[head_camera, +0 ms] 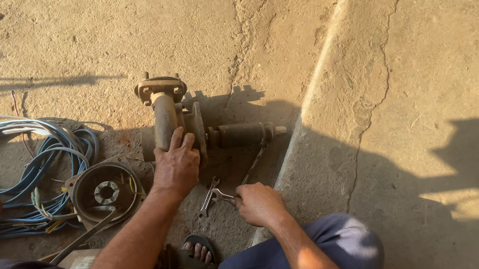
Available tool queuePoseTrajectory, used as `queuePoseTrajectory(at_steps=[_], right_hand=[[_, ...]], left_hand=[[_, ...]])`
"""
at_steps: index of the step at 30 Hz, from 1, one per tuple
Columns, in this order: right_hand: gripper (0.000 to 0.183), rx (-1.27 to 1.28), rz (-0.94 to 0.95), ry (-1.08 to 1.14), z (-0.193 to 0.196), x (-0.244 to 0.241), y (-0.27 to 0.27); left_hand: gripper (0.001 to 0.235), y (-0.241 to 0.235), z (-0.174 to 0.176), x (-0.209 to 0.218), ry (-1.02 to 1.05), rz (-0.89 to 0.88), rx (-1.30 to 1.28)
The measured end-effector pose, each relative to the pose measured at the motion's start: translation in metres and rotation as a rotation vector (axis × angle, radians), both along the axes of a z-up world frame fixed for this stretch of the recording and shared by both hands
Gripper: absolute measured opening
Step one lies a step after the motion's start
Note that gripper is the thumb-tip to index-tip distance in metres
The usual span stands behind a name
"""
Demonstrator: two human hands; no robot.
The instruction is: The person sits on the ground and uses a wrench to loosen bolts on a mechanical part. They then use a hammer to tap the part and separate its components.
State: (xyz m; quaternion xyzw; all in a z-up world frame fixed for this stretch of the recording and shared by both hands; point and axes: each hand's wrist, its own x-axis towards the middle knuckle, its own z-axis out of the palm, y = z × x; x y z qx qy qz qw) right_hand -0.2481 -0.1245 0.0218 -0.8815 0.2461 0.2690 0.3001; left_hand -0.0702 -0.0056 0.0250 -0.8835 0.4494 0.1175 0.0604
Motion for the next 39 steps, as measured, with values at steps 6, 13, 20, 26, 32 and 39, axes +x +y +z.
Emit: queuePoseTrajectory(at_steps=[6, 13, 20, 26, 32, 39], right_hand=[[0.024, 0.011, -0.049, -0.077, -0.007, -0.009, -0.013], [0.026, 0.017, -0.082, -0.115, -0.005, -0.006, -0.014], [0.029, 0.039, -0.018, -0.002, 0.003, -0.004, -0.011], [0.027, 0.028, 0.009, 0.029, -0.001, -0.006, -0.009], [0.027, 0.011, 0.014, -0.045, 0.010, -0.001, -0.009], [0.025, 0.048, 0.065, -0.043, 0.003, -0.009, -0.005]], left_hand=[[0.017, -0.003, -0.002, -0.004, -0.026, 0.048, -0.100], [0.029, -0.011, -0.001, -0.006, -0.214, -0.082, 0.042], [0.026, -0.016, -0.006, 0.000, -0.083, -0.037, 0.244], [0.028, -0.006, -0.024, -0.005, -0.187, -0.045, 0.107], [0.032, -0.009, 0.002, -0.006, -0.130, -0.076, 0.120], [0.035, -0.011, -0.001, -0.015, -0.109, -0.001, 0.067]])
